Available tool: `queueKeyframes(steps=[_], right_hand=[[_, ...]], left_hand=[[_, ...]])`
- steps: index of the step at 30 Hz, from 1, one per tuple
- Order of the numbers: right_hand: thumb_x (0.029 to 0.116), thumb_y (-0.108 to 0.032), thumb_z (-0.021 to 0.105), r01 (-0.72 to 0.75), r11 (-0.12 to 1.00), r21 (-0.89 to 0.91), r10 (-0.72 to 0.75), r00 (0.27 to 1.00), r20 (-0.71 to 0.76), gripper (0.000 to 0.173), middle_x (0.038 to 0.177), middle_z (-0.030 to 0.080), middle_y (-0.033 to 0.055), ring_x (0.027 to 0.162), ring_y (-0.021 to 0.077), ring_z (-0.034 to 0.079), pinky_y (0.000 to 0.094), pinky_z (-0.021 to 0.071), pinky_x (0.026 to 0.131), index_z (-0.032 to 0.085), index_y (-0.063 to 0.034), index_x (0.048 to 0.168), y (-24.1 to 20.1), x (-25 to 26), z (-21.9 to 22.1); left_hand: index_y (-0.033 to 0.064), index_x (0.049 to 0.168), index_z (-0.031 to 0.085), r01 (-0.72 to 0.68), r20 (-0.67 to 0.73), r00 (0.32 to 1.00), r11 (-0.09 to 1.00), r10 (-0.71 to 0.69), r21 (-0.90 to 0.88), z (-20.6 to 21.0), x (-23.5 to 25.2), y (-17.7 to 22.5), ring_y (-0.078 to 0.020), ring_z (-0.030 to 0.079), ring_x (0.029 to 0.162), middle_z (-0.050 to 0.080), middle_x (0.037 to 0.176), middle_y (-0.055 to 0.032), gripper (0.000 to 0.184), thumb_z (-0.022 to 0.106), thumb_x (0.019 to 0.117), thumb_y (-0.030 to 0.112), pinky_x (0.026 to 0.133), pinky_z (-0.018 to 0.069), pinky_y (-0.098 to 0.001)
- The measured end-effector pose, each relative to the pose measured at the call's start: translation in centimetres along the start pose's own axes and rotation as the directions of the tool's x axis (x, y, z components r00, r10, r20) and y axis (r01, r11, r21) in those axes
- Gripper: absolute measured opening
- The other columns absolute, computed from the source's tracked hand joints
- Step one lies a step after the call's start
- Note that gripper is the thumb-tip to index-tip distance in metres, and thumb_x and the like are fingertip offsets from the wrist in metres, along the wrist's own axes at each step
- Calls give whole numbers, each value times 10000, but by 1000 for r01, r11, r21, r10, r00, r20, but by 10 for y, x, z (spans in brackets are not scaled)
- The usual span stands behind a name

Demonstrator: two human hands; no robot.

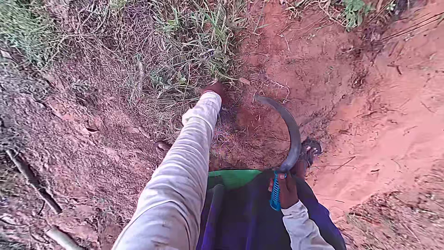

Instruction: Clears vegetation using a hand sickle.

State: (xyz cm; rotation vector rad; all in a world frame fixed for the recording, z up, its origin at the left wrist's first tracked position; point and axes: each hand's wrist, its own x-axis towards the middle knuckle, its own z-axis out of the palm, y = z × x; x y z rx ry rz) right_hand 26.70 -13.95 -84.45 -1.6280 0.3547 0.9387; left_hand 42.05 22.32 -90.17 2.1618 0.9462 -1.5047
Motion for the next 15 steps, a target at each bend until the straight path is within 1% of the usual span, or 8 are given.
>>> queueKeyframes(steps=[2, 3, 5, 7, 9, 12, 13, 15], right_hand=[[1055, -398, 388, -103, 992, -72, 109, 991, 81, 467, 638, 540, -114, 499, -10, 559, 178, 535, 510, 468, 45, 1181, -26, 36, 19], [1081, -314, 343, -183, 974, -135, 198, 973, 115, 434, 658, 525, -65, 504, 18, 552, 197, 528, 514, 454, 73, 1242, -43, 58, 32], [1136, -298, 322, -357, 896, -263, 401, 906, 137, 436, 740, 517, 32, 534, 98, 551, 263, 523, 540, 445, 72, 1331, -71, 97, 65], [1133, -337, 353, -445, 841, -309, 496, 861, 111, 449, 739, 510, 44, 519, 116, 546, 277, 525, 533, 421, 45, 1357, -78, 112, 90], [1126, -348, 380, -503, 818, -279, 543, 836, 84, 459, 726, 502, 42, 506, 120, 535, 284, 519, 524, 415, 37, 1375, -74, 101, 101], [1124, -324, 399, -577, 781, -237, 608, 790, 78, 401, 657, 460, 10, 472, 109, 515, 274, 516, 506, 419, 20, 1330, -67, 48, 96], [1119, -315, 420, -566, 791, -233, 594, 801, 72, 404, 644, 467, 11, 474, 111, 524, 280, 518, 513, 432, 34, 1322, -60, 26, 89], [1089, -274, 456, -449, 872, -194, 462, 886, 26, 369, 580, 478, -23, 437, 67, 523, 240, 510, 475, 479, 68, 1227, -43, -21, 77]], left_hand=[[-11, 1447, 538, -14, -4, 1000, 1000, 14, 23, -1, 8, -6, -491, 504, 1382, 527, 1486, -293, 438, 457, 1106, 252, 1089, 392, -714], [-7, 1455, 531, -19, -8, 1000, 999, 20, 27, -3, 7, -6, -494, 497, 1389, 520, 1495, -293, 433, 456, 1108, 240, 1096, 389, -710], [-48, 1454, 511, -31, 7, 999, 999, 31, 41, -12, -4, 0, -498, 472, 1410, 498, 1504, -312, 418, 505, 1079, 135, 1122, 372, -689], [-58, 1448, 510, -42, 6, 999, 996, 42, 76, -20, -8, 4, -506, 472, 1404, 499, 1495, -321, 424, 536, 1048, 77, 1115, 373, -697], [-71, 1415, 541, -60, 18, 998, 988, 58, 143, -25, -6, 7, -509, 475, 1399, 511, 1486, -319, 390, 528, 1044, 51, 1104, 369, -707], [-79, 1405, 548, -21, -24, 999, 984, 26, 175, -28, -1, 7, -533, 463, 1397, 510, 1474, -339, 388, 531, 1044, 63, 1096, 369, -724], [-94, 1374, 566, -9, -38, 999, 985, 16, 174, -33, -1, 6, -536, 476, 1384, 525, 1453, -347, 366, 532, 1044, 61, 1087, 380, -720], [-77, 1347, 597, -4, -8, 1000, 985, 5, 175, -30, -5, 0, -525, 498, 1371, 551, 1432, -335, 336, 506, 1060, 71, 1073, 395, -716]])
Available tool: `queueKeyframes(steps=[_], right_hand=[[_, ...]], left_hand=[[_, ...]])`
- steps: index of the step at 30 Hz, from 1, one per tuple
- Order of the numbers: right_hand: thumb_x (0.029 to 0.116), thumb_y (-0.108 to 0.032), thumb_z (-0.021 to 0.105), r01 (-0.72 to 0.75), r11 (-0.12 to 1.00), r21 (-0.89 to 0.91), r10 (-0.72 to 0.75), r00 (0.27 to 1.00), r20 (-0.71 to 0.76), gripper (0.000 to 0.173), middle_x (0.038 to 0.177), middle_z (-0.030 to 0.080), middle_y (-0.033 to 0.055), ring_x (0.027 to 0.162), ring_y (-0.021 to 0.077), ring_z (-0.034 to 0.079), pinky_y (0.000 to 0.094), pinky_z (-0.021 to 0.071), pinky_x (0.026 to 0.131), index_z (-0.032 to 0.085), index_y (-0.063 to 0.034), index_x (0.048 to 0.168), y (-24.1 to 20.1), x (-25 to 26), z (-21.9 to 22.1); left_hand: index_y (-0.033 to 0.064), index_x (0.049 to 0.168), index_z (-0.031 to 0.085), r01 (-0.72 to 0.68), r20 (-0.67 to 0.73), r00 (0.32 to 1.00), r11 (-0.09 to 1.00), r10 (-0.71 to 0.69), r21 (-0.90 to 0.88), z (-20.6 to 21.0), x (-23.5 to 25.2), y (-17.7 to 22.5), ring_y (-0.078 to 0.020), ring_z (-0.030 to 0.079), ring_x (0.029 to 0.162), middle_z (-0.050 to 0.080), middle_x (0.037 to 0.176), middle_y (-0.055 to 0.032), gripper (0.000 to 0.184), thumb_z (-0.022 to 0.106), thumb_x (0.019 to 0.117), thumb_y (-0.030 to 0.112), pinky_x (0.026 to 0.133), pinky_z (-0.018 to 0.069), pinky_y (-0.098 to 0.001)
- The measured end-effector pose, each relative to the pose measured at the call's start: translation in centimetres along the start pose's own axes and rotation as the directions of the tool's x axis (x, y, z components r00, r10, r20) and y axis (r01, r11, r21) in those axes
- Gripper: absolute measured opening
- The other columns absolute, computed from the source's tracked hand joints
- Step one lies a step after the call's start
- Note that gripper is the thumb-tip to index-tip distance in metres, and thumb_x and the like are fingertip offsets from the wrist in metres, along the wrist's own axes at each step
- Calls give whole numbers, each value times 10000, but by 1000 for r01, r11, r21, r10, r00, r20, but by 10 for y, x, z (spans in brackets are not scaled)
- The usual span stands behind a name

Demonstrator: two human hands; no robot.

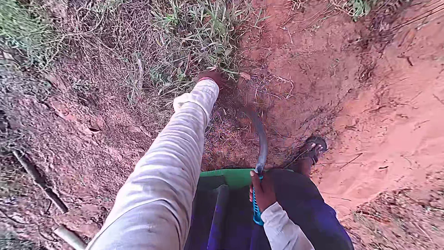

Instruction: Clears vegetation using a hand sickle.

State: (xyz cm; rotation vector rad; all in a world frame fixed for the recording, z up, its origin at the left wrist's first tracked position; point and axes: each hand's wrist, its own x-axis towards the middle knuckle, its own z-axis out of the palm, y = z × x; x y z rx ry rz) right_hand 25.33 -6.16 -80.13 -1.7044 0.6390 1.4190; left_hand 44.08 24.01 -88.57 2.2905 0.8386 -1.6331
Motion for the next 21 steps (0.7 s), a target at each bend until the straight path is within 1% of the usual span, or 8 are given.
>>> queueKeyframes(steps=[1, 3, 7, 10, 14, 17, 19, 21], right_hand=[[1062, -258, 454, 85, 996, 38, -83, 995, -52, 353, 559, 472, -51, 421, 37, 514, 213, 505, 456, 485, 71, 1187, 6, -7, -1], [1081, -252, 408, 174, 980, 92, -165, 982, -94, 341, 567, 473, -71, 427, 24, 521, 204, 516, 460, 463, 64, 1196, -24, 10, -3], [1134, -341, 351, 12, 995, -102, -9, 1000, 25, 450, 721, 529, 61, 524, 136, 569, 294, 546, 556, 431, 49, 1343, -113, 98, 23], [1122, -374, 388, -73, 956, -286, 82, 996, 20, 535, 908, 633, 172, 694, 243, 661, 402, 577, 719, 399, 47, 1452, -98, 88, 49], [1108, -343, 450, -169, 964, -207, 192, 977, 97, 500, 723, 555, 91, 574, 202, 599, 374, 554, 622, 395, 55, 1405, -29, 3, 33], [1084, -268, 449, 8, 1000, -19, -8, 999, 37, 364, 575, 487, -28, 446, 65, 529, 243, 515, 489, 473, 71, 1213, -9, -33, 14], [1037, -285, 437, 168, 985, 30, -165, 983, -85, 410, 564, 481, -75, 440, 17, 528, 206, 512, 472, 478, 93, 1190, -11, -27, 5], [1052, -276, 424, 207, 977, 48, -198, 969, -151, 394, 575, 486, -73, 443, 16, 529, 205, 515, 468, 477, 90, 1188, -17, -13, -9]], left_hand=[[-58, 1353, 602, -2, 13, 1000, 1000, 2, -3, 5, 1, -1, -519, 504, 1368, 557, 1431, -325, 336, 503, 1064, 82, 1071, 401, -713], [-45, 1376, 596, -8, 2, 1000, 999, 8, -35, 10, 5, -4, -516, 500, 1374, 555, 1440, -320, 354, 523, 1057, 89, 1085, 389, -717], [-31, 1389, 591, -14, -24, 1000, 999, 13, -51, 10, 11, -6, -529, 497, 1369, 549, 1446, -320, 368, 543, 1048, 100, 1072, 386, -737], [-20, 1391, 595, -7, -40, 999, 999, 5, -42, 0, 10, -9, -509, 489, 1384, 548, 1452, -308, 376, 559, 1049, 132, 1077, 392, -721], [-26, 1393, 590, 38, -97, 994, 996, -46, -79, -17, -12, -34, -537, 493, 1367, 550, 1430, -338, 385, 583, 1029, 100, 1073, 391, -729], [29, 1425, 575, 67, -101, 993, 998, -66, 6, -24, -24, -80, -544, 512, 1344, 580, 1402, -327, 400, 557, 1027, 68, 1078, 362, -748], [39, 1399, 610, 174, -125, 977, 985, -172, 8, -12, -11, -127, -542, 519, 1337, 591, 1392, -323, 392, 587, 1011, 84, 1090, 345, -749], [3, 1389, 604, 228, -113, 966, 973, -232, -42, 0, -5, -157, -556, 490, 1360, 561, 1419, -339, 395, 624, 1008, 107, 1083, 345, -768]])
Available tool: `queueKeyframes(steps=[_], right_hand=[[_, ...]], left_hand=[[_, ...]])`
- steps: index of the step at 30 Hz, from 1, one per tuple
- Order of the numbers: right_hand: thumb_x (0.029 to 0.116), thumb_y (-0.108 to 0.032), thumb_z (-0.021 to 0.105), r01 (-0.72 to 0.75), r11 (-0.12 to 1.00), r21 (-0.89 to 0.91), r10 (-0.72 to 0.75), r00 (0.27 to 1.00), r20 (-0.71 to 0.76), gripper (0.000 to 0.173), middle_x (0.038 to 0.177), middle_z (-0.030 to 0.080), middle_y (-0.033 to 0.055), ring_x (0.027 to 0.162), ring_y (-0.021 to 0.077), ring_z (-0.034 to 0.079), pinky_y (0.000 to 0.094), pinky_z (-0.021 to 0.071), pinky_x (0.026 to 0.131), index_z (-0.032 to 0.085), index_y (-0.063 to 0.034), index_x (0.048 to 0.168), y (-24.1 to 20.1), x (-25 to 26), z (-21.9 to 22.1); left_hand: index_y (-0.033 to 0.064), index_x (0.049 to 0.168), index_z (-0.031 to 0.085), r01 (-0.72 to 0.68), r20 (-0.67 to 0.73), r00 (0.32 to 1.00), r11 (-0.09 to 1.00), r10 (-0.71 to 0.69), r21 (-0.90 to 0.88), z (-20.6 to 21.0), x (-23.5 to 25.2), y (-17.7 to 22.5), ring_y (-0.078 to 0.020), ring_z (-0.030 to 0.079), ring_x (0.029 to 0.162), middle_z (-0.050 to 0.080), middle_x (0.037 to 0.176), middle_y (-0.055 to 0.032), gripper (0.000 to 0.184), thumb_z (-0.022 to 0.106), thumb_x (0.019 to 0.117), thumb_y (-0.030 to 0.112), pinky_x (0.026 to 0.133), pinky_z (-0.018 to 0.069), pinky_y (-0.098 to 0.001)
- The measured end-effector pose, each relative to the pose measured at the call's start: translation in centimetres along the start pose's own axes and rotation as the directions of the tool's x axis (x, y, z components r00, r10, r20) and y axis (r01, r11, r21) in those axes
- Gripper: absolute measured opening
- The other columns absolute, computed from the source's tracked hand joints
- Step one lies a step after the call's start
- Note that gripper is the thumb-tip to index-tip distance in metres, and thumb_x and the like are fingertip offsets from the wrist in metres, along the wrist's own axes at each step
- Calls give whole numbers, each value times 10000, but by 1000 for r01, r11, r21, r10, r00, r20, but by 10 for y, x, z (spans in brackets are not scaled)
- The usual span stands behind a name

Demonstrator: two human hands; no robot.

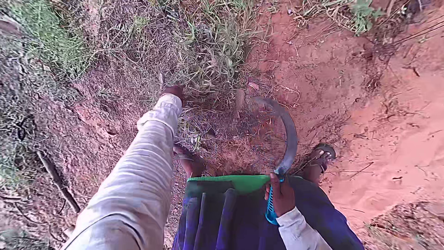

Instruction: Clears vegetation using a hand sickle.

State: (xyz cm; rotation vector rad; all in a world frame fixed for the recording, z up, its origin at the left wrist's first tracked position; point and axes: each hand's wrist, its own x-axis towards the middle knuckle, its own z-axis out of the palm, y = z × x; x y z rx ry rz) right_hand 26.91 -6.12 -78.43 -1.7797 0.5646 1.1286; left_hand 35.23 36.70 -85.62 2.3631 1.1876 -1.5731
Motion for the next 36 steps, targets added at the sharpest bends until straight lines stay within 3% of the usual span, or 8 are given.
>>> queueKeyframes(steps=[4, 7, 10, 13, 24, 30, 33, 36], right_hand=[[1077, -265, 357, 3, 988, 154, 9, 997, -79, 330, 556, 493, -99, 422, 11, 532, 206, 529, 443, 446, 40, 1164, 7, 9, 3], [1047, -293, 402, 111, 989, 98, -102, 990, -93, 380, 573, 506, -120, 443, -14, 540, 190, 531, 461, 464, 68, 1146, 9, 15, 2], [1019, -323, 448, 175, 984, 44, -170, 980, -101, 423, 583, 497, -132, 466, -34, 538, 172, 518, 478, 478, 84, 1129, 12, 21, 0], [1024, -331, 458, 192, 981, 14, -189, 975, -115, 402, 584, 506, -136, 466, -40, 544, 164, 521, 477, 491, 63, 1104, 16, 25, -8], [1100, -255, 344, -4, 996, 87, -5, 994, 110, 395, 628, 484, -46, 467, 46, 527, 224, 526, 486, 413, 84, 1289, -36, 80, 9], [1115, -455, 333, -193, 954, -230, 234, 958, 164, 573, 783, 596, 110, 574, 167, 616, 328, 569, 611, 444, 54, 1353, -96, 173, 95], [1126, -390, 341, -291, 952, -94, 303, 940, 154, 477, 687, 516, 59, 487, 121, 539, 270, 524, 523, 489, 55, 1211, -93, 143, 106], [1129, -336, 376, -332, 939, -94, 344, 924, 166, 433, 668, 484, 37, 478, 129, 530, 295, 528, 510, 420, 37, 1344, -65, 86, 82]], left_hand=[[-31, 1314, 637, -461, -406, 789, 882, 460, 103, 7, -69, 64, -499, 454, 1396, 575, 1413, -267, 472, 693, 848, -87, 1153, 281, -696], [-48, 1360, 596, -727, -308, 550, 626, 777, 282, 37, -55, 136, -431, 415, 1478, 525, 1512, -243, 421, 601, 939, -64, 1237, 235, -607], [-34, 1608, 277, -582, -118, 736, 712, 667, 392, 35, -2, 180, -351, 112, 1612, 202, 1710, -217, 671, 567, 1007, 41, 1269, -19, -604], [-55, 1576, 325, -383, -164, 871, 848, 464, 367, 15, 42, 169, -466, 209, 1562, 292, 1651, -290, 772, 641, 990, 337, 1219, 20, -737], [114, 1424, 617, -423, -166, 869, 875, 465, 236, 3, 30, 126, -455, 395, 1472, 615, 1421, -199, 394, 527, 1043, 72, 1194, 68, -764], [51, 1345, 654, -225, -179, 964, 963, 198, -148, 4, 44, 121, -448, 450, 1440, 603, 1431, -231, 378, 574, 1058, 284, 1204, 121, -750], [52, 1371, 640, -234, -178, 966, 930, 189, -282, 4, 46, 119, -435, 422, 1464, 577, 1465, -230, 431, 559, 1071, 350, 1213, 110, -731], [97, 1332, 675, -257, -193, 958, 936, 213, -240, 5, 40, 112, -413, 426, 1469, 587, 1463, -204, 386, 572, 1060, 350, 1219, 96, -729]])
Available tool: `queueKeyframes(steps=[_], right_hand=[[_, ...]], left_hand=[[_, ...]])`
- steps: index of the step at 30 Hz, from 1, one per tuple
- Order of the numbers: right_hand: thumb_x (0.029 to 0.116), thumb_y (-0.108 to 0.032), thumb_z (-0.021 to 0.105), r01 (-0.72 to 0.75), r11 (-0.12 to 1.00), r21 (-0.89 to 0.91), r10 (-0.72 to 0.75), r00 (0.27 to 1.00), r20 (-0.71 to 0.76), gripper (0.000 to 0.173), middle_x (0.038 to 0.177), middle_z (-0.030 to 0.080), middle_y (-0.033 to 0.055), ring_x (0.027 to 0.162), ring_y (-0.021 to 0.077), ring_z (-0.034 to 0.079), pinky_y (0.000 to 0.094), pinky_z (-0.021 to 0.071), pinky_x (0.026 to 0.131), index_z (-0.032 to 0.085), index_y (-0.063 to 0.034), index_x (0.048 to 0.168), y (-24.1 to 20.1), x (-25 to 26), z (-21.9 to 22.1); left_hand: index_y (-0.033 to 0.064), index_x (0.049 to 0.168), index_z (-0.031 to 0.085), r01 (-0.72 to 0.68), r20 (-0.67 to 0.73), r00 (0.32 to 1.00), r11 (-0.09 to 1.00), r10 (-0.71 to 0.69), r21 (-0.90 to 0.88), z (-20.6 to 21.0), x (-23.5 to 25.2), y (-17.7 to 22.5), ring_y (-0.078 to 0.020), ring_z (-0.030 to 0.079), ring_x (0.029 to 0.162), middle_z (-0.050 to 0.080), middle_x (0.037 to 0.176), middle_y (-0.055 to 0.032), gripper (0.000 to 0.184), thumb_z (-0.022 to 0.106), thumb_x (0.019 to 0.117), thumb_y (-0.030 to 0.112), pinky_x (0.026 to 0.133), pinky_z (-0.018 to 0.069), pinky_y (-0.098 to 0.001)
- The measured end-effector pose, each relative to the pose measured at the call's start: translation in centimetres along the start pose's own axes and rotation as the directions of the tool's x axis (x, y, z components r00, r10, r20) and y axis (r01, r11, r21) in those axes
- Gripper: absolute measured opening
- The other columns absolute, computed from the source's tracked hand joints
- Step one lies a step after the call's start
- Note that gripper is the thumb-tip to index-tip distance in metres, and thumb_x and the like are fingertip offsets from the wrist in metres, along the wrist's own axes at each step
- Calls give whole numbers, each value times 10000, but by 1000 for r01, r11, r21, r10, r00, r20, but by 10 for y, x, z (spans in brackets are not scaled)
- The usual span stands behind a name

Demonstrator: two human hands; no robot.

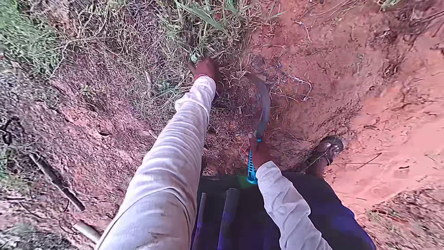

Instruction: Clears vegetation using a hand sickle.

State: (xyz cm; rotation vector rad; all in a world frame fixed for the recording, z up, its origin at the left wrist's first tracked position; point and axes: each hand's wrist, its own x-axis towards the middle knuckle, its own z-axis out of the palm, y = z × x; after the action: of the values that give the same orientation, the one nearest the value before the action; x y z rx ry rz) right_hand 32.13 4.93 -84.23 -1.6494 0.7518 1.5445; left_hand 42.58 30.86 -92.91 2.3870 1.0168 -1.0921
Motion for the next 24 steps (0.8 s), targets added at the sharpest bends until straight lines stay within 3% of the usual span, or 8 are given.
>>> queueKeyframes(steps=[1, 4, 7, 11, 14, 16, 20, 24], right_hand=[[1125, -321, 398, -6, 998, -64, 7, 1000, 7, 448, 670, 498, 43, 489, 136, 547, 305, 535, 530, 399, 45, 1384, 19, -17, -7], [1104, -259, 440, 141, 987, -81, -148, 986, -82, 395, 602, 505, -2, 451, 73, 545, 244, 528, 493, 454, 94, 1281, 56, -48, -27], [1121, -236, 351, 300, 951, 72, -286, 945, -157, 337, 602, 480, -51, 447, 37, 527, 213, 528, 471, 444, 65, 1239, 19, -23, -33], [1131, -350, 349, 139, 986, 89, -139, 990, -12, 396, 629, 487, 22, 459, 107, 523, 259, 516, 485, 489, 19, 1175, -53, 41, -10], [1129, -362, 355, 24, 999, 29, -25, 999, 44, 434, 685, 489, 40, 496, 124, 527, 276, 517, 523, 474, 35, 1260, -31, 36, 12], [1127, -338, 388, 33, 999, -35, -31, 998, 53, 463, 720, 507, 53, 520, 140, 540, 305, 522, 548, 425, 52, 1374, -9, 16, 12], [1121, -335, 410, 41, 983, -180, -28, 997, 73, 480, 779, 574, 107, 598, 204, 610, 375, 561, 633, 416, 59, 1397, -4, -24, -8], [1120, -308, 420, 160, 972, -170, -160, 987, 16, 466, 706, 539, 67, 534, 159, 582, 332, 548, 568, 421, 84, 1372, -21, -21, -21]], left_hand=[[105, 1314, 692, -21, -10, 1000, 1000, 21, 14, -1, -1, -2, -407, 428, 1467, 598, 1454, -192, 367, 578, 1057, 341, 1216, 95, -733], [91, 1283, 716, -62, -33, 998, 998, 61, -18, -3, -1, -5, -402, 410, 1478, 613, 1438, -180, 337, 594, 1048, 300, 1210, 112, -730], [4, 1277, 683, -63, 40, 997, 993, 67, -97, -5, -5, -11, -447, 434, 1445, 594, 1418, -261, 361, 600, 1052, 274, 1203, 168, -723], [-21, 1319, 650, -32, 17, 999, 982, 36, -186, -5, 4, -15, -475, 492, 1385, 603, 1378, -306, 377, 590, 1057, 243, 1175, 263, -701], [15, 1413, 593, -28, 0, 1000, 985, 29, -168, 2, 0, -9, -461, 418, 1457, 552, 1472, -266, 404, 549, 1074, 229, 1192, 215, -707], [1, 1405, 593, -93, -37, 995, 994, 90, -64, 3, -9, -1, -470, 368, 1484, 532, 1510, -232, 382, 556, 1063, 167, 1165, 179, -761], [-11, 1399, 592, -152, -25, 988, 986, 155, 74, 10, -29, 0, -469, 330, 1509, 530, 1525, -205, 383, 571, 1020, 43, 1170, 134, -778], [40, 1456, 558, -156, -7, 988, 987, 156, 37, 10, -22, -10, -457, 340, 1510, 529, 1526, -200, 419, 539, 1038, 43, 1170, 137, -779]])
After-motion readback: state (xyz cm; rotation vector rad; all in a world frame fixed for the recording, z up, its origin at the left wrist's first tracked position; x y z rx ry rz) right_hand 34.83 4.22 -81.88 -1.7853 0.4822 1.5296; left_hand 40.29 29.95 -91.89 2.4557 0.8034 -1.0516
